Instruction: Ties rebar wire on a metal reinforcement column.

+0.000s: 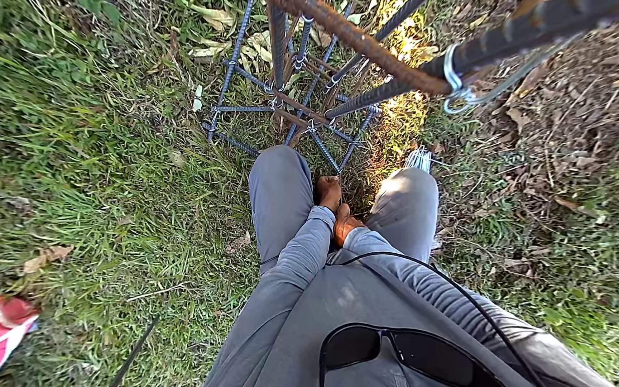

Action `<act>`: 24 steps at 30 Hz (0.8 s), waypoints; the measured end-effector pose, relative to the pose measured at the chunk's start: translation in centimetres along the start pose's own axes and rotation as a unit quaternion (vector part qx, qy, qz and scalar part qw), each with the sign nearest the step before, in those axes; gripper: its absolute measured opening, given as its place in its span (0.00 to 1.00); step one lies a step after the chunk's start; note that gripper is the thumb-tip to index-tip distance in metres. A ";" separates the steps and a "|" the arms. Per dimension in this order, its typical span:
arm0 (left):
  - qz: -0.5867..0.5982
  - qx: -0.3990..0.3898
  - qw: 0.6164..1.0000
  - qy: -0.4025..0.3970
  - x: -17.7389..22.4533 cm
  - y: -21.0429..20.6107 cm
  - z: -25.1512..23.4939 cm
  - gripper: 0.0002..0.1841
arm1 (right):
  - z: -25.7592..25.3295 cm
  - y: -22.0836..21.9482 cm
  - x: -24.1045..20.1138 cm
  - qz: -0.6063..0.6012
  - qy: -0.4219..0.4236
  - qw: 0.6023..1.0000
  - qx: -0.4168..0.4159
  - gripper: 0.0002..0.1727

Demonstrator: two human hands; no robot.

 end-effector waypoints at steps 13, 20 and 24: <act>-0.070 0.003 0.997 -0.027 0.6 0.4 0.1 0.13 | -0.8 -1.4 -0.1 0.061 0.008 0.998 0.016 0.46; -0.082 0.000 0.995 -0.052 0.8 0.4 0.0 0.13 | 1.2 0.3 -0.3 0.050 0.002 0.999 0.000 0.39; -0.088 -0.018 0.995 -0.049 1.4 0.8 1.0 0.14 | 1.4 0.5 -0.4 0.030 -0.011 0.999 -0.008 0.39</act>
Point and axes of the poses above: each hand's wrist, its own z-axis away from the middle knuckle, its own y-axis out of the back of the hand, x = y × z, the point moved 7 cm from there along -z, towards the middle knuckle, and after that the axes turned 13 degrees about z, right-handed, at the moved point
